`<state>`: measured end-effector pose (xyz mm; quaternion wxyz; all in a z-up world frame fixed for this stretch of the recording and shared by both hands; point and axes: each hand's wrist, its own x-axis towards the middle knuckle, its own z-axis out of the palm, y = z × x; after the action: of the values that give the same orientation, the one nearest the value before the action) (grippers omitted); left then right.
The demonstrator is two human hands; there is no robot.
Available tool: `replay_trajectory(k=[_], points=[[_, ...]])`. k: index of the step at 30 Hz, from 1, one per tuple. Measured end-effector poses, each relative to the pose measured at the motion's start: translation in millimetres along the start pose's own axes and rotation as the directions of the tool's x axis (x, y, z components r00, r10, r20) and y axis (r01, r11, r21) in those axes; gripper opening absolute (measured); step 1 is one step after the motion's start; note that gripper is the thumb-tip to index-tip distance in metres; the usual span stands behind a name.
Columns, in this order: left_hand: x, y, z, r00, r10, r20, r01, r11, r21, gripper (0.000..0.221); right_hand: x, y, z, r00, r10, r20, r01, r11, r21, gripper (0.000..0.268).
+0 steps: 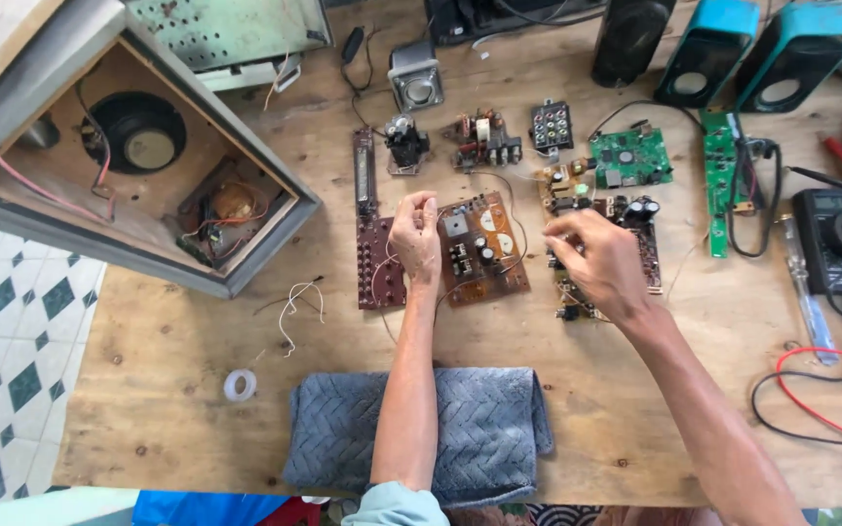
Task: The person is organizing, cleaning with a cloth, and testing various electronic circuit boards on a wooden workbench using a multimeter and soldering iron.
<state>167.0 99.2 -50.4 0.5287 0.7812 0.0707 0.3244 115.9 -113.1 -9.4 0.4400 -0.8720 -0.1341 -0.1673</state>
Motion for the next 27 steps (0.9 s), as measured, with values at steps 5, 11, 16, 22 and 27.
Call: replay_trajectory(k=[5,11,16,22,27], points=[[-2,15,-7,0.993,-0.058,-0.103,0.052,0.997,-0.061,0.012,22,-35,23,0.965,-0.056,0.256,0.071,0.996,-0.047,0.020],[3,20,-13,0.957,-0.101,-0.271,0.053,0.982,-0.179,0.014,24,-30,51,0.884,-0.218,0.413,0.374,0.859,-0.348,0.044],[3,24,-19,0.923,-0.144,-0.357,0.060,0.970,-0.236,0.014,22,-24,62,0.908,-0.242,0.342,0.377,0.828,-0.415,0.033],[4,11,-13,0.939,-0.112,-0.324,0.053,0.981,-0.186,0.013,38,-17,105,0.937,-0.274,0.216,0.345,0.826,-0.446,0.039],[0,25,-13,0.952,-0.011,-0.307,-0.013,0.997,-0.075,0.011,37,-33,79,0.964,-0.223,0.143,0.259,0.911,-0.321,0.050]])
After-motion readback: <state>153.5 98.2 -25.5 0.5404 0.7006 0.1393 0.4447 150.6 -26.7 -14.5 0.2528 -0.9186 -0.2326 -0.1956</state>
